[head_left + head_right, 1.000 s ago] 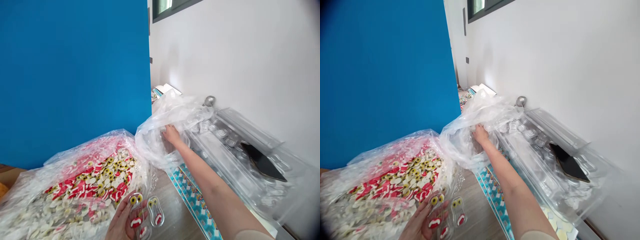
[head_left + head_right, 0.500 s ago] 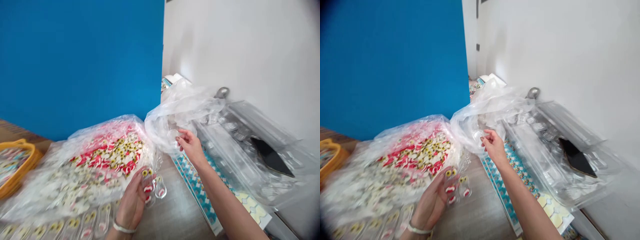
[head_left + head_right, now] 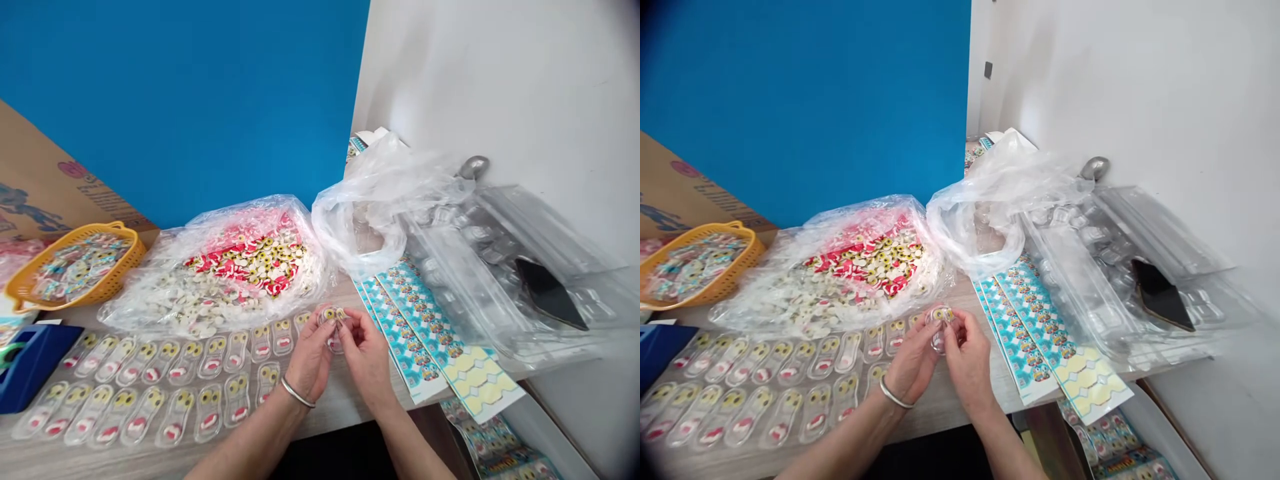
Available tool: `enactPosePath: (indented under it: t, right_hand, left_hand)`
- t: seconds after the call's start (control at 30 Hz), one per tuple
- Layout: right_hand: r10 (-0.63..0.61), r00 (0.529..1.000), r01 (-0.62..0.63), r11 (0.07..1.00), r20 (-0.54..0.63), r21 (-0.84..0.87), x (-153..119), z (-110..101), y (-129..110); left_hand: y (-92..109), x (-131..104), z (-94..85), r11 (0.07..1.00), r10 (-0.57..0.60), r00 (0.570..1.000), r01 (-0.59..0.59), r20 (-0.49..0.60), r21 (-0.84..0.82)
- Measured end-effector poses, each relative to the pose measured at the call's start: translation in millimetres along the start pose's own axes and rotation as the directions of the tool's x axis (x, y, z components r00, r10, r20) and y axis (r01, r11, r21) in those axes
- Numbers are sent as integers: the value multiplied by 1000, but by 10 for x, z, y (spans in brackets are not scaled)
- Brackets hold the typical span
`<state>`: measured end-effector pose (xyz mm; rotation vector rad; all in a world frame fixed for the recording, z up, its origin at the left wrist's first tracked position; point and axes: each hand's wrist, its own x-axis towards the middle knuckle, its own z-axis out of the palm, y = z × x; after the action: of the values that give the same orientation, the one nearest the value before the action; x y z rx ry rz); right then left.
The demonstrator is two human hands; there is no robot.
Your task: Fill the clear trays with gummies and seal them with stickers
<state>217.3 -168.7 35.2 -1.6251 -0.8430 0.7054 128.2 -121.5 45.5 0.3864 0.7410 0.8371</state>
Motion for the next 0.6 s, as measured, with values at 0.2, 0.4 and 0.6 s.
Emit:
enactPosePath:
  t: [0.2,0.4,0.6]
  right_hand:
    - [62,998,-63,996,8,58,17,-110,69]
    - [-58,997,62,994,42,-86,48,-154,99]
    - [-94,993,102,989,71,-110,29,-103,124]
  left_hand:
    - [-22,-43,7,1000,1,998,0,57,-19]
    - [-84,-16,-21,1000,2,999,-1,42,-8]
    - [-96,-8,-28,1000,1,1000,-1,-11,13]
